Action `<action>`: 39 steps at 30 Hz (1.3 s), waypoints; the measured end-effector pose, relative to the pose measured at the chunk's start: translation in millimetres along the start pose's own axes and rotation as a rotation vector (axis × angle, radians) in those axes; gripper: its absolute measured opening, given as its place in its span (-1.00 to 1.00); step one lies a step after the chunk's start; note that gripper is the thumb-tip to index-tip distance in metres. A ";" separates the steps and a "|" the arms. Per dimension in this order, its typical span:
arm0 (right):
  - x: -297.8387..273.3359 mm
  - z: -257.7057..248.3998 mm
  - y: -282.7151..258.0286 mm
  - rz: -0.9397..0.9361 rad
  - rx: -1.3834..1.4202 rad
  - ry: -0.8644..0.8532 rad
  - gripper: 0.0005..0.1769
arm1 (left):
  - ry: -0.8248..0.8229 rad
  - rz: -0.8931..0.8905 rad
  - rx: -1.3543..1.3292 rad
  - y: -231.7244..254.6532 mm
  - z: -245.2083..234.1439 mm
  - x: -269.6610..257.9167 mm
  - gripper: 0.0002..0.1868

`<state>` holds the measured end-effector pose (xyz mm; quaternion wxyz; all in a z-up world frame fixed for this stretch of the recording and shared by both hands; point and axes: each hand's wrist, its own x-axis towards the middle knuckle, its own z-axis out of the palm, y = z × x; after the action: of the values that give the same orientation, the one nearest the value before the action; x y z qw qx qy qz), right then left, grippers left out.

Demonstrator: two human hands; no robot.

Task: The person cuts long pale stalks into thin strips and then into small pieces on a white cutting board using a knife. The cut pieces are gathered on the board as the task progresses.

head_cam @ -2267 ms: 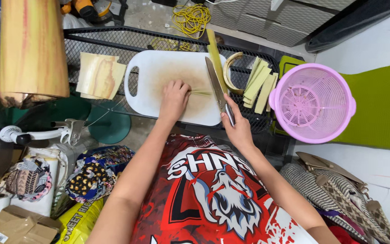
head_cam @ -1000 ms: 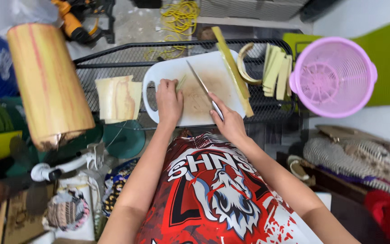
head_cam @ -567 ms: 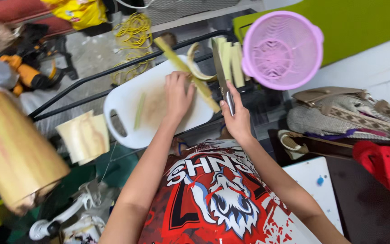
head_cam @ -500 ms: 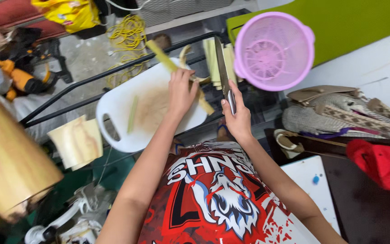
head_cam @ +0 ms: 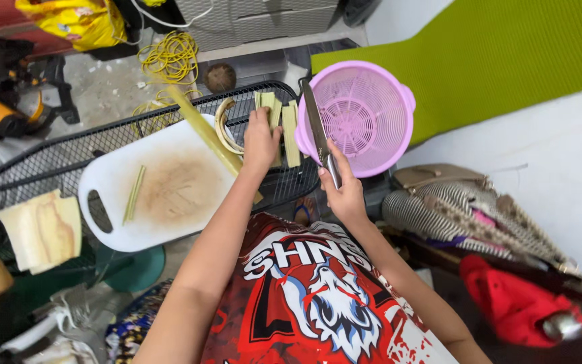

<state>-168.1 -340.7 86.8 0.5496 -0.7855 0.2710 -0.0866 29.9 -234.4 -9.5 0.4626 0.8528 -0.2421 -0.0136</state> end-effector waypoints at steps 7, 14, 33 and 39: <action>30.5 -11.1 -11.4 -0.062 0.000 -0.183 -0.30 | 0.266 -0.065 -0.113 29.3 -21.5 -17.0 -0.77; 37.3 29.9 -50.4 -0.281 -0.071 -0.420 -0.35 | 0.499 -0.144 -0.067 46.1 -107.1 -56.4 -0.82; -23.9 134.9 -101.2 -0.472 -0.370 -0.509 -0.38 | 0.435 -0.180 0.080 -17.8 -178.7 -133.2 -0.80; -37.3 143.9 -97.8 -0.456 -0.374 -0.417 -0.38 | 0.439 -0.052 -0.011 0.0 -202.9 -132.1 -0.78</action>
<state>-104.6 -179.5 127.1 0.4064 -0.9135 -0.0181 0.0062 -36.5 -19.5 80.0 0.5085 0.8386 -0.1136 0.1591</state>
